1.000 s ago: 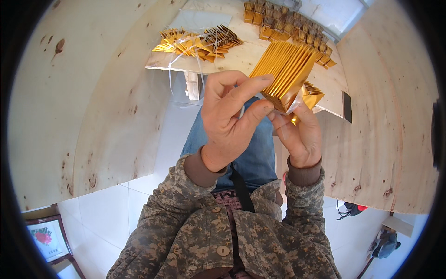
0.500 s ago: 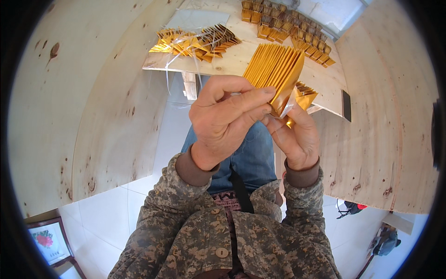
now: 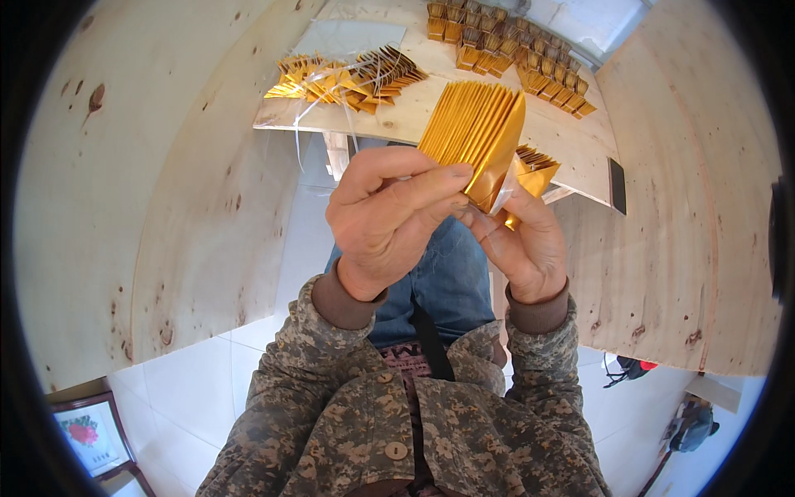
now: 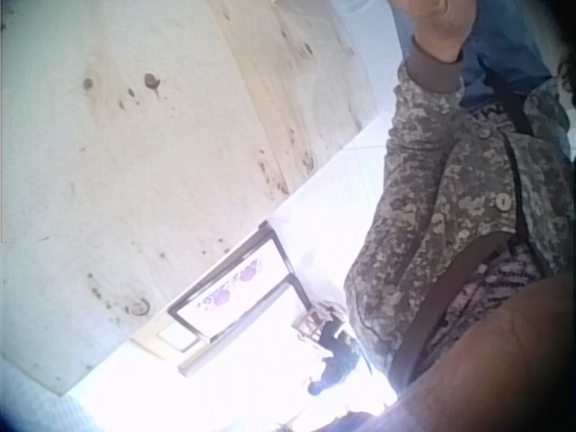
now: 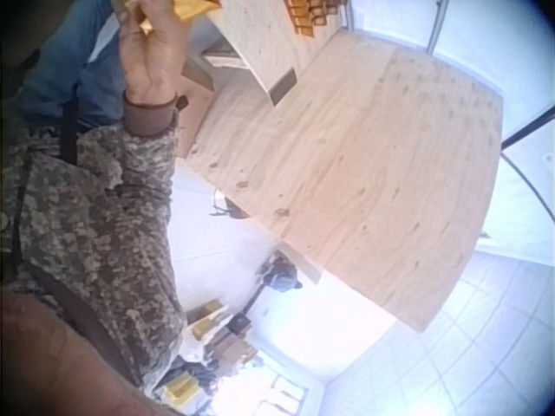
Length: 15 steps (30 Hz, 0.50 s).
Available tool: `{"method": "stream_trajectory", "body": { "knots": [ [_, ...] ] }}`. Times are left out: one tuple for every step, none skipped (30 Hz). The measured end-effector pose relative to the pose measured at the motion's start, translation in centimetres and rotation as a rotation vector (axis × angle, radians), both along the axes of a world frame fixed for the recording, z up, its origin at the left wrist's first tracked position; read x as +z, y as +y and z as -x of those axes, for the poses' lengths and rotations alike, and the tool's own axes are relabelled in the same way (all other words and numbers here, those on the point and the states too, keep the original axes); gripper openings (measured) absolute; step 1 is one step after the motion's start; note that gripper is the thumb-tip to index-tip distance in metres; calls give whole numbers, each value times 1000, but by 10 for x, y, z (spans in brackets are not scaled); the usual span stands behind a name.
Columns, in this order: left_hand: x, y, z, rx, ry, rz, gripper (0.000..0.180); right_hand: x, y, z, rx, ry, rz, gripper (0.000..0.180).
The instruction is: The person gathers stacks of gold foil sheets, aligns them, and ties them into bundles using white string. The person then places the finished bundles on the table.
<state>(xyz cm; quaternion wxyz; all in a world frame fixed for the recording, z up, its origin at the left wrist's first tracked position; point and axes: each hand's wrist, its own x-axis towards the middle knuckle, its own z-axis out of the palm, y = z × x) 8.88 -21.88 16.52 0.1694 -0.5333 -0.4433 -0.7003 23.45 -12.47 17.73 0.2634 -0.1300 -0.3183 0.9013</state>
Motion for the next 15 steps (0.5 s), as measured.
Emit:
{"method": "stream_trajectory", "body": {
  "knots": [
    [-1, -1, 0, 1, -14, 7, 31, 0, -1, 1, -14, -26, -9, 52],
    [-2, 0, 1, -1, -23, -8, 29, 1, -2, 3, -13, -7, -7, 52],
    [-3, 0, 1, 8, -30, 9, 30, 2, -2, 4, -20, -6, -11, 51],
    [-4, 0, 2, 12, -33, 4, 31, 3, -3, 6, -33, -15, -19, 51],
    [-6, 1, 2, 8, -39, 21, 32, 4, -5, 7, -76, -24, -69, 50],
    [-7, -1, 1, 12, -112, 56, 42, 6, -6, 8, -125, -45, -120, 49],
    [-8, -3, -1, 7, -187, 115, 51, 7, -8, 9, -173, -64, -167, 49],
    [-9, -3, -3, 2, -241, 122, 61, 9, -9, 9, -193, -58, -196, 47],
    [-11, -3, -5, -67, -382, 157, 72, 11, -10, 10, -212, -49, -222, 46],
    [-13, 0, -8, -135, -502, 138, 82, 12, -11, 11, -232, -31, -245, 44],
    [-14, 2, -12, -194, -629, 131, 92, 12, -12, 12, -258, -37, -276, 44],
    [-16, 3, -15, -260, -707, 158, 95, 12, -13, 14, -286, -32, -305, 43],
    [-17, 5, -19, -319, -790, 198, 97, 12, -14, 15, -313, -26, -334, 43],
    [-18, 5, -21, -374, -858, 263, 97, 11, -15, 17, -332, -29, -345, 42],
    [-18, 5, -23, -449, -888, 289, 97, 10, -15, 18, -352, -34, -354, 41]
  ]
}}
